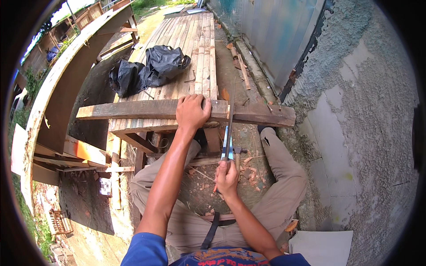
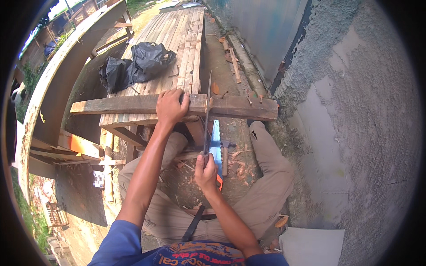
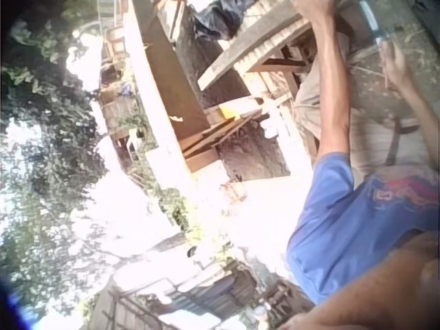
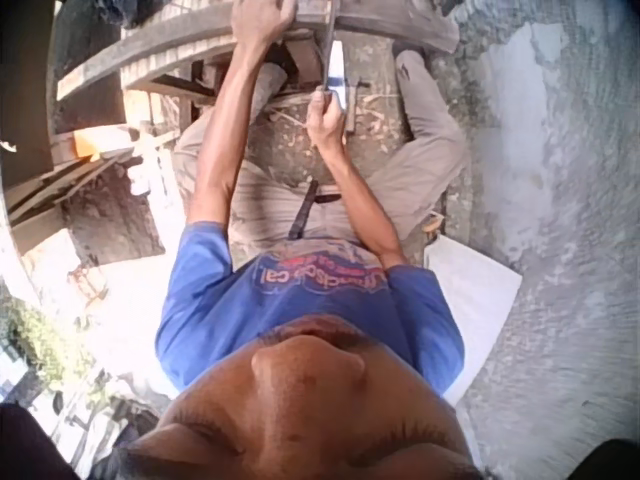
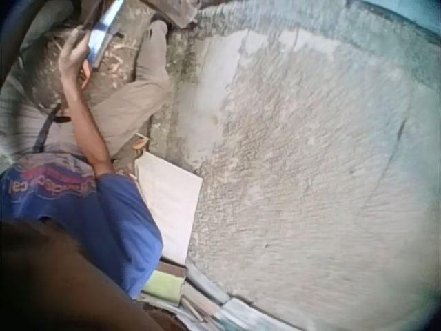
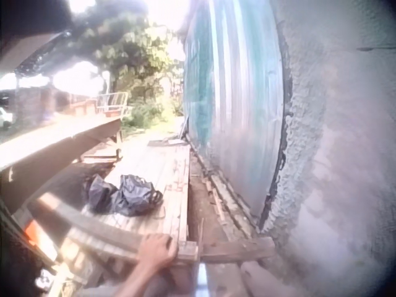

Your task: The person sits cross-legged and uses a hand saw to cut a wooden plank resting on a workbench. They alternate between sawing and using a machete to chip away at the wood, continuing the cutting process throughout the clip.

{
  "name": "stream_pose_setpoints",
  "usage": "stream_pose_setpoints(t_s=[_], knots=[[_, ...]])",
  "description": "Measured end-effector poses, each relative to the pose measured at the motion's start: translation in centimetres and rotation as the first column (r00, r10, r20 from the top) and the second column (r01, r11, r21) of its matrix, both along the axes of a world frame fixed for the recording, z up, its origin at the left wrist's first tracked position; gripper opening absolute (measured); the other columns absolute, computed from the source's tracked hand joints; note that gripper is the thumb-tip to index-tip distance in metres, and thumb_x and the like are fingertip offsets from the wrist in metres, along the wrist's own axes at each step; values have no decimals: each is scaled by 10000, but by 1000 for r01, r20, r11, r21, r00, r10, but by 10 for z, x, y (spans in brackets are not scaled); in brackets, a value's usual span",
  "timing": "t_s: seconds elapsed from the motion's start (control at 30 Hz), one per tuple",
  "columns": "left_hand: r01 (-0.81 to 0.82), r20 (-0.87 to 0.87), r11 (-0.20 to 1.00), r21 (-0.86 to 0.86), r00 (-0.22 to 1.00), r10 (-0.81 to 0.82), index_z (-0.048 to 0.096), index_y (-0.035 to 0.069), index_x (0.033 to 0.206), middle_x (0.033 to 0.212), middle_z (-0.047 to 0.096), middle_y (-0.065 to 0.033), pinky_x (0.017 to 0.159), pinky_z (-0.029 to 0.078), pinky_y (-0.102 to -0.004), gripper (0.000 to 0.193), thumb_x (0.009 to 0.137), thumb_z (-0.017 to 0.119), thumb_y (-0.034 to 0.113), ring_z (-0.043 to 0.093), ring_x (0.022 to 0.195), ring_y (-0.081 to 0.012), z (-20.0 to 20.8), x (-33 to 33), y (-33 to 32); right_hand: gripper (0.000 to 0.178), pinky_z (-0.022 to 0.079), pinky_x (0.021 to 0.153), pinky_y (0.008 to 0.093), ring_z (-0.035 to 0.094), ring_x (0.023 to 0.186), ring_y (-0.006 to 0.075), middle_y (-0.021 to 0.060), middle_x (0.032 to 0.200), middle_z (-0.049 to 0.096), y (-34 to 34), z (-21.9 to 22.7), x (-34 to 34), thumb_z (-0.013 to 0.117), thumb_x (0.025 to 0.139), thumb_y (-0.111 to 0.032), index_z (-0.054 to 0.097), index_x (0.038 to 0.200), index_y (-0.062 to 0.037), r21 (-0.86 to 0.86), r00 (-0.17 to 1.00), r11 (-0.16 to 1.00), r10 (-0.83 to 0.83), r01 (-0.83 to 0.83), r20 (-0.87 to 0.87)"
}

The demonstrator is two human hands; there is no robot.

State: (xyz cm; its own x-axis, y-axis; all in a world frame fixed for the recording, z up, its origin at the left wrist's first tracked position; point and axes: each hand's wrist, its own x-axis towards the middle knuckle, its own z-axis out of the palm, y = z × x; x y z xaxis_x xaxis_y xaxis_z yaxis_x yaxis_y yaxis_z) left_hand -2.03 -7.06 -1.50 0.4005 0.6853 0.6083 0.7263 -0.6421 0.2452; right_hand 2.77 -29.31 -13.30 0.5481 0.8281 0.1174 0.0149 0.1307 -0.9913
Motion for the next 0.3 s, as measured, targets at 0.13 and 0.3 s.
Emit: stream_pose_setpoints(t_s=[0.13, 0.3], knots=[[-5, 25, 1000, -7, 1000, 5, 696, 25, 856, 886, 705, -166, 938, 463, -453, 326, 922, 570, 319, 662, 899, -344, 2, -3, 2, 453, 429, 463, 262, 503, 506, 91, 9, 621, 507, 3, -1, 1, 511, 1059, -436, 543, 985, 10, -17, 997, 999, -28, 29, 73], [-17, 50, 999, -35, 999, 19, 706, 23, 862, 884, 705, -170, 957, 463, -449, 332, 910, 577, 326, 666, 902, -340, -2, -2, 4, 455, 456, 587, 388, 597, 586, 255, 89, 635, 586, 3, 1, -2, 564, 1026, -438, 561, 925, 5, -90, 994, 993, -74, 81, 84]])
